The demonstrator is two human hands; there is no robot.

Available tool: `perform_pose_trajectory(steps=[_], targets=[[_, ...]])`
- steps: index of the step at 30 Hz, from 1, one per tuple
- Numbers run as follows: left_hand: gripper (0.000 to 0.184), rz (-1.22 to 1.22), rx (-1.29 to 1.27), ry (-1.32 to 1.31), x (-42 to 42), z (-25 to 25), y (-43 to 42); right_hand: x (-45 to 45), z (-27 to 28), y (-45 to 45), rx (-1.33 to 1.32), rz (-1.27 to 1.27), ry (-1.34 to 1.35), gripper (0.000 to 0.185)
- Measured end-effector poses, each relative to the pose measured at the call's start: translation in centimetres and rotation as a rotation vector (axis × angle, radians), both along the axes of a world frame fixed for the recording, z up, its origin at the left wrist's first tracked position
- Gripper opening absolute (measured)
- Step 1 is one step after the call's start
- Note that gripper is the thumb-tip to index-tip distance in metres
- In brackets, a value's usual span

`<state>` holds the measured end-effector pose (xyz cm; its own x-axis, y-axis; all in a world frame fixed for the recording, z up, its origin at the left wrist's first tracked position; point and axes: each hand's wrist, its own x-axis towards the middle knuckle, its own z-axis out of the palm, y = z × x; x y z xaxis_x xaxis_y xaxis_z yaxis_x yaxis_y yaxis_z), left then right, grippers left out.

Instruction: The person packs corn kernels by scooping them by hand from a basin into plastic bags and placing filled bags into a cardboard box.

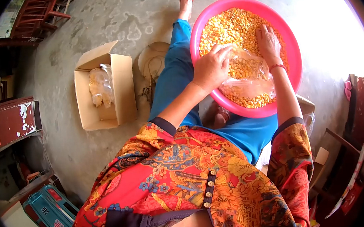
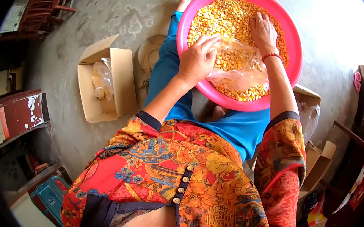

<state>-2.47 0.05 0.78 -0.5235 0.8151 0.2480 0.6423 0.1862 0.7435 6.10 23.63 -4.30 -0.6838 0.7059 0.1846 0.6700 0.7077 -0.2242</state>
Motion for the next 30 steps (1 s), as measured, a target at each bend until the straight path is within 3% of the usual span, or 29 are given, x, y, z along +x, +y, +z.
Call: perform_pose_trajectory(steps=[5, 7, 9, 11, 12, 13, 15, 21, 23, 24, 27, 30], targets=[[0.036, -0.012, 0.021, 0.048, -0.2, -0.4, 0.1, 1.9, -0.2, 0.1, -0.061, 0.034, -0.06, 0.029], [0.038, 0.002, 0.009, 0.037, -0.2, -0.4, 0.1, 2.4, 0.1, 0.5, -0.429, -0.159, 0.315, 0.025], [0.04, 0.015, -0.004, 0.027, -0.2, -0.5, 0.2, 2.5, 3.0, -0.7, -1.044, -0.434, 0.818, 0.02], [0.042, -0.015, -0.03, 0.093, -0.3, -0.7, 0.3, 3.0, 4.2, -0.8, -1.37, -0.471, 1.152, 0.017], [0.042, -0.018, -0.029, 0.095, -0.3, -0.8, 0.3, 4.0, 3.1, 0.4, -1.593, -0.267, 1.226, 0.018], [0.043, -0.014, -0.059, 0.087, -0.2, -0.6, 0.3, 3.9, 3.6, 0.0, -1.591, -0.268, 1.228, 0.018], [0.043, -0.011, -0.09, 0.081, -0.2, -0.5, 0.3, 3.9, 4.5, -1.1, -1.823, -0.006, 1.319, 0.02], [0.042, -0.006, -0.04, 0.131, -0.4, -1.1, 0.1, 2.4, 8.0, -8.1, -1.724, 0.104, 1.053, 0.023], [0.041, -0.005, -0.052, 0.131, -0.3, -0.8, 0.1, 2.0, 8.1, -10.7, -1.585, 0.072, 0.99, 0.023], [0.041, -0.005, -0.051, 0.132, -0.3, -0.8, 0.0, 2.1, 8.9, -12.1, -1.29, 0.164, 0.818, 0.025], [0.04, -0.013, -0.034, 0.135, -0.3, -0.9, 0.1, 2.5, 6.2, -12.7, -1.131, 0.309, 0.642, 0.024], [0.046, -0.009, -0.063, 0.092, -0.3, -0.8, 0.1, 2.8, 5.6, -12.7, -1.093, 0.265, 0.519, 0.021]])
